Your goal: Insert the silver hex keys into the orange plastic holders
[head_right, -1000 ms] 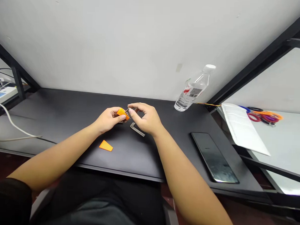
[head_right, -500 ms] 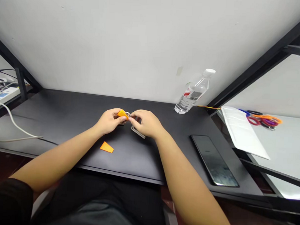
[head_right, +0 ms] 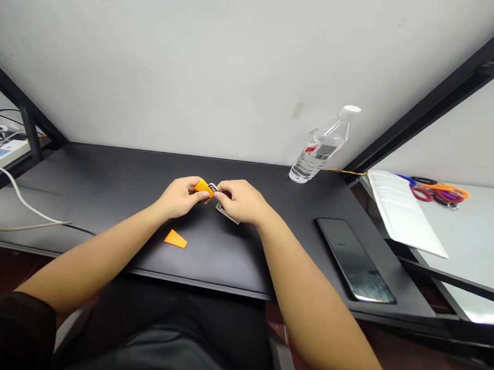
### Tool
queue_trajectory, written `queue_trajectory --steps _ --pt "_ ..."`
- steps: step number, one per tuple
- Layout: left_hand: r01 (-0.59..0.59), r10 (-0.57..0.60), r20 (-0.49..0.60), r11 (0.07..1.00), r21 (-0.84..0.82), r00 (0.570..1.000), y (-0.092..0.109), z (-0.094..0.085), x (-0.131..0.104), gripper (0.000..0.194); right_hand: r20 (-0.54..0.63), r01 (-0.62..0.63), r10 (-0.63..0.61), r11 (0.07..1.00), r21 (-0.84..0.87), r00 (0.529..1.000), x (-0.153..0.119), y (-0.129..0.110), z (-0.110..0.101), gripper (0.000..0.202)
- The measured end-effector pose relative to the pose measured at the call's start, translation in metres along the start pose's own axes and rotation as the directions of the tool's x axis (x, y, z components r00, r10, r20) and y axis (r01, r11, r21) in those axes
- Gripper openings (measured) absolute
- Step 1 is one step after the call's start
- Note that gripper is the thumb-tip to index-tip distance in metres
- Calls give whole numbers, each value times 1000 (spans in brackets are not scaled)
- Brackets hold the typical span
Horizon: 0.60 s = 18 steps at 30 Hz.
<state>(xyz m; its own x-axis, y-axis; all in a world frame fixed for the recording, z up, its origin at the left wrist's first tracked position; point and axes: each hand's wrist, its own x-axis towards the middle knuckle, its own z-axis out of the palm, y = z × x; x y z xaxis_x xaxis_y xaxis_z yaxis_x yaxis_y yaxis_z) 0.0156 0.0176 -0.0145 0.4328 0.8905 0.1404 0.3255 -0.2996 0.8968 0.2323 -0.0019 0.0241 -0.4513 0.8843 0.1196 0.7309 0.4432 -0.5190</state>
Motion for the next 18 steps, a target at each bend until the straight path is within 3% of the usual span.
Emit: queue_trajectory --steps 3,8,13,18 --pt "9 -8 -11 1000 19 1000 -1 0 1 15 85 -84 82 996 19 993 -1 7 -4 34" --pt "18 -18 -39 1000 7 999 -5 -1 2 14 291 -240 256 967 -91 922 -1 19 -7 35" --pt "5 -5 -42 1000 21 999 -4 0 2 14 319 -206 232 972 -112 919 -1 10 -2 12" --pt "-1 2 -32 999 39 999 -2 1 0 14 407 -141 180 982 -123 896 -4 -2 3 18"
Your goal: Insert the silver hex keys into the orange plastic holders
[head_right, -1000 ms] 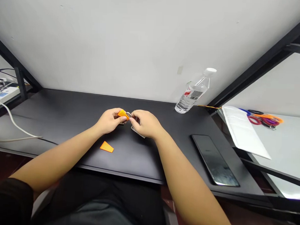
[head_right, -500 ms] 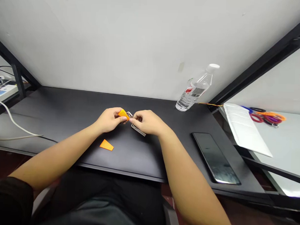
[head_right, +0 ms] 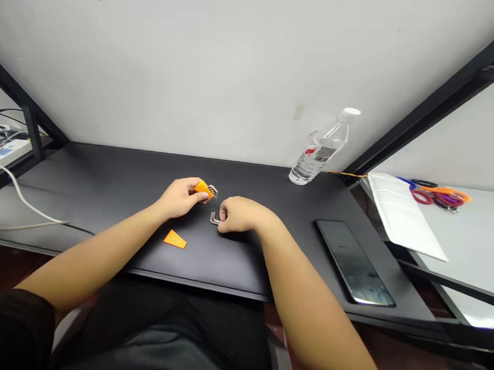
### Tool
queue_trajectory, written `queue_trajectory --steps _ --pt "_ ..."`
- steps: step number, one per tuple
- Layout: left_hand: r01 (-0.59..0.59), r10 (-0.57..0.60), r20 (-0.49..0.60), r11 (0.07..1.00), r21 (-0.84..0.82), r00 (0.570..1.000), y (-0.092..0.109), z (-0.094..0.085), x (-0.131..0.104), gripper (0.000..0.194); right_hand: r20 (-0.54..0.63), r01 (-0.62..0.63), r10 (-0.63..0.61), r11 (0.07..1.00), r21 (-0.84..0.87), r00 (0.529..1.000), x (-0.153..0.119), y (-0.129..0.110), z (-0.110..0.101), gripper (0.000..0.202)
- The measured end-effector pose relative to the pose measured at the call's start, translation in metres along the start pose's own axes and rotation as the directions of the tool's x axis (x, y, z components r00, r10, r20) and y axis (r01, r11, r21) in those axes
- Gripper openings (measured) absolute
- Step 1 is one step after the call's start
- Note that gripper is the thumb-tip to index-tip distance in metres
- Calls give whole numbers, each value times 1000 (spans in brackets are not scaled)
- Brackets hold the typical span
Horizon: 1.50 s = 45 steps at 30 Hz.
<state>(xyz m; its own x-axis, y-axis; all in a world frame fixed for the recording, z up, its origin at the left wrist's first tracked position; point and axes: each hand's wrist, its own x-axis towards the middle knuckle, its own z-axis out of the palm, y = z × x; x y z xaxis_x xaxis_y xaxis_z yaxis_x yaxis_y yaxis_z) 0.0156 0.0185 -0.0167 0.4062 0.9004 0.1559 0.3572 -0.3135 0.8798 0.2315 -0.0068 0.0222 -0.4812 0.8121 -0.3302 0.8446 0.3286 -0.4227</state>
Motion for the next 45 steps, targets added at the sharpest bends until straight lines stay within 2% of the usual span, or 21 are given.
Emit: queue_trajectory --steps 5,8,10,13,15,17,20,26,31,41,45 --pt "-1 1 -8 1000 -4 1000 -2 0 0 15 -45 52 -52 999 5 998 -4 5 -2 16" --pt "1 0 15 997 -76 1000 -5 1 2 15 -206 58 -54 998 17 977 -7 16 -11 7" --pt "5 1 45 990 -142 999 -7 1 3 16 -400 122 -85 990 69 913 -8 22 -17 6" --pt "8 14 95 974 -228 995 -7 3 3 18 -671 333 -104 916 223 734 -7 24 -18 13" --pt "9 25 122 963 -269 992 -4 3 3 19 -762 480 -74 814 326 644 -5 20 -14 20" --pt "12 35 146 952 -305 989 -1 4 2 21 -788 571 -57 722 391 612 -2 13 -8 25" --pt "12 55 173 933 -360 983 4 4 0 24 -779 604 -77 680 416 623 0 6 -1 24" --pt "-3 82 180 916 -402 980 6 4 -1 26 -771 588 -76 696 413 632 0 6 0 21" --pt "10 55 163 926 -377 985 3 4 0 27 -744 551 -50 705 446 666 1 6 -2 25" --pt "-4 31 107 971 -239 994 2 4 -1 27 -718 534 -73 721 442 692 0 6 -3 23" --pt "-28 31 45 998 -54 998 8 3 -3 28 -685 526 -97 720 453 722 2 6 0 24"
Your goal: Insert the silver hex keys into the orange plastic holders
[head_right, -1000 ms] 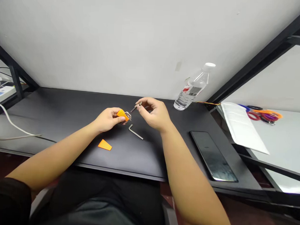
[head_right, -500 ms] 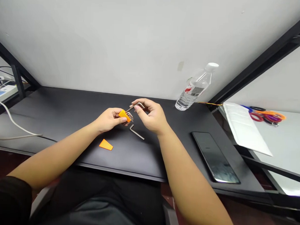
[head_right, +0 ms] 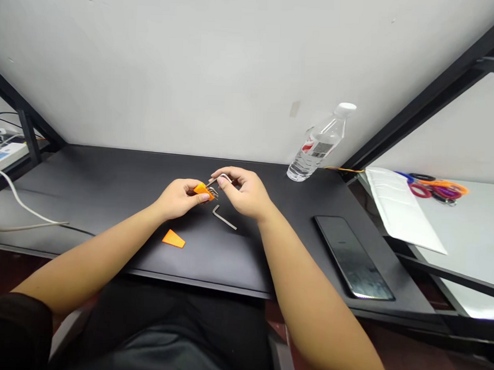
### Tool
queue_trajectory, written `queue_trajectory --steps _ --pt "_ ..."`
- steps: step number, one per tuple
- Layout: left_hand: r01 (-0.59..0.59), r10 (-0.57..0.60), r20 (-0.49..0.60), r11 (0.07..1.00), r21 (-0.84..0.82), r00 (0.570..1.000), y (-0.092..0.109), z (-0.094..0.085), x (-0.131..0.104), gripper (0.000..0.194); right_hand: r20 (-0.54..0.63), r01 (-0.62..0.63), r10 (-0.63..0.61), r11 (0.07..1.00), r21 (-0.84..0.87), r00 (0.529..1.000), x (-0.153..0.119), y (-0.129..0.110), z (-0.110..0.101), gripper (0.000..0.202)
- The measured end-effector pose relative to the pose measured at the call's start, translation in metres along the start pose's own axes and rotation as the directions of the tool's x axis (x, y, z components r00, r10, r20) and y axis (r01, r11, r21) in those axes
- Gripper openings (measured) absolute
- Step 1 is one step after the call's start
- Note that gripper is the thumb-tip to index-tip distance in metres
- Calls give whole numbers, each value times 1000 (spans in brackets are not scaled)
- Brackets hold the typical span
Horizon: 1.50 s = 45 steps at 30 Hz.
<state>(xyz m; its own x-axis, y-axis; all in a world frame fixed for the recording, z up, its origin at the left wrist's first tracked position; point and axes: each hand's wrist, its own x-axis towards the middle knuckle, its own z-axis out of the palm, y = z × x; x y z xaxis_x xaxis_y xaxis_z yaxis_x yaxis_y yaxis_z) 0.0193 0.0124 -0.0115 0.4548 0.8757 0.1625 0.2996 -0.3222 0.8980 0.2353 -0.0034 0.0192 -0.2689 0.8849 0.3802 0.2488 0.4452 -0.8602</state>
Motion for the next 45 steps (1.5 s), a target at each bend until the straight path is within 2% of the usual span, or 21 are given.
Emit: queue_trajectory --steps 2,4,9,16,21,25,27,32,38,41,45 --pt "1 2 -28 995 104 1000 2 -1 -1 27 21 -3 3 1000 -4 1000 0 1 3 25" --pt "4 1 -36 991 130 999 3 -1 -1 27 17 1 0 1000 -31 1000 0 3 6 27" --pt "25 -24 -24 999 43 999 -3 -1 1 29 39 19 -14 991 -133 999 0 5 8 36" --pt "81 -77 65 994 -75 995 -8 1 1 30 134 26 -8 990 -136 991 -1 3 3 39" --pt "79 -63 125 988 -131 990 -7 2 0 29 303 37 31 976 -214 952 -1 -2 3 37" --pt "84 -67 131 988 -132 989 -8 3 1 25 406 132 16 934 -333 914 1 -4 5 37" --pt "86 -64 126 980 -177 990 -7 4 1 25 388 159 21 890 -427 922 2 -4 4 36" --pt "77 -46 106 947 -313 993 -5 7 0 27 301 137 83 755 -642 950 5 1 2 35" --pt "106 -77 89 914 -391 993 -8 12 0 27 279 67 169 736 -673 945 5 2 9 40" --pt "106 -83 80 928 -357 993 -10 12 1 25 320 59 207 752 -657 925 4 -2 10 43" --pt "76 -67 55 981 -180 996 -12 7 2 20 334 13 294 733 -681 895 5 -5 1 46"
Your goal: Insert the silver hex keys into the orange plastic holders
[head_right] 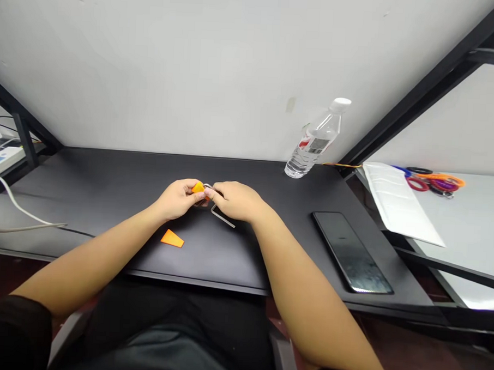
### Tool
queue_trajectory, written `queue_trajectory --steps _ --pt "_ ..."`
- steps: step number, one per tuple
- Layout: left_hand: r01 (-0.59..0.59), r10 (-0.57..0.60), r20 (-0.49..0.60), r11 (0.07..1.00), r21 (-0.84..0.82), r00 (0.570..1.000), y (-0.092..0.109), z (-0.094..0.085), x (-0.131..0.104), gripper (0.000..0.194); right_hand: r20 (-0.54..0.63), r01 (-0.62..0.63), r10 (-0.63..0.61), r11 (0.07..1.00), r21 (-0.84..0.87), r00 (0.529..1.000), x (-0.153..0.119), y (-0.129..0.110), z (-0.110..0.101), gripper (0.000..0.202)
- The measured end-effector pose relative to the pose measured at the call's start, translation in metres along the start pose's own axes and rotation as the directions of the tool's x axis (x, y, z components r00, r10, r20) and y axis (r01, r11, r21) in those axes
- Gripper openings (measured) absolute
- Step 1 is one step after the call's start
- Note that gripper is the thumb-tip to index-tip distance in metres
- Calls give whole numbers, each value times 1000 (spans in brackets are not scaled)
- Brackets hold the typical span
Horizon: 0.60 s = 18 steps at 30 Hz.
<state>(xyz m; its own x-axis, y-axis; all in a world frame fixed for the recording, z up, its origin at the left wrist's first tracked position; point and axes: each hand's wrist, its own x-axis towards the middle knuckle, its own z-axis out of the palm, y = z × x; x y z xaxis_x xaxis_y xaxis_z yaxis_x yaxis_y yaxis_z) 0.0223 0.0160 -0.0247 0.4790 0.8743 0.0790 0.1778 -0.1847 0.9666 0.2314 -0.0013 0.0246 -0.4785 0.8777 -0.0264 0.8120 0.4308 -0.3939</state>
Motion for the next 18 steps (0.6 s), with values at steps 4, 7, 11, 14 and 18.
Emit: queue_trajectory --steps 4,7,11,14,18 --pt "4 1 -53 996 85 999 -3 -5 2 17 155 -88 89 996 -11 984 -3 4 -3 33" --pt "9 -5 -69 998 66 998 -6 -6 4 18 248 -116 122 992 -38 961 -5 -2 1 15" --pt "0 6 -67 997 83 998 -7 -5 4 18 257 -50 91 985 -165 962 -6 -20 10 4" --pt "-23 32 -68 992 127 997 -5 -4 3 19 262 42 24 969 -242 965 -5 -31 16 4" --pt "-33 44 -90 992 123 995 -4 -4 2 21 229 117 -63 966 -232 971 -3 -22 14 6"
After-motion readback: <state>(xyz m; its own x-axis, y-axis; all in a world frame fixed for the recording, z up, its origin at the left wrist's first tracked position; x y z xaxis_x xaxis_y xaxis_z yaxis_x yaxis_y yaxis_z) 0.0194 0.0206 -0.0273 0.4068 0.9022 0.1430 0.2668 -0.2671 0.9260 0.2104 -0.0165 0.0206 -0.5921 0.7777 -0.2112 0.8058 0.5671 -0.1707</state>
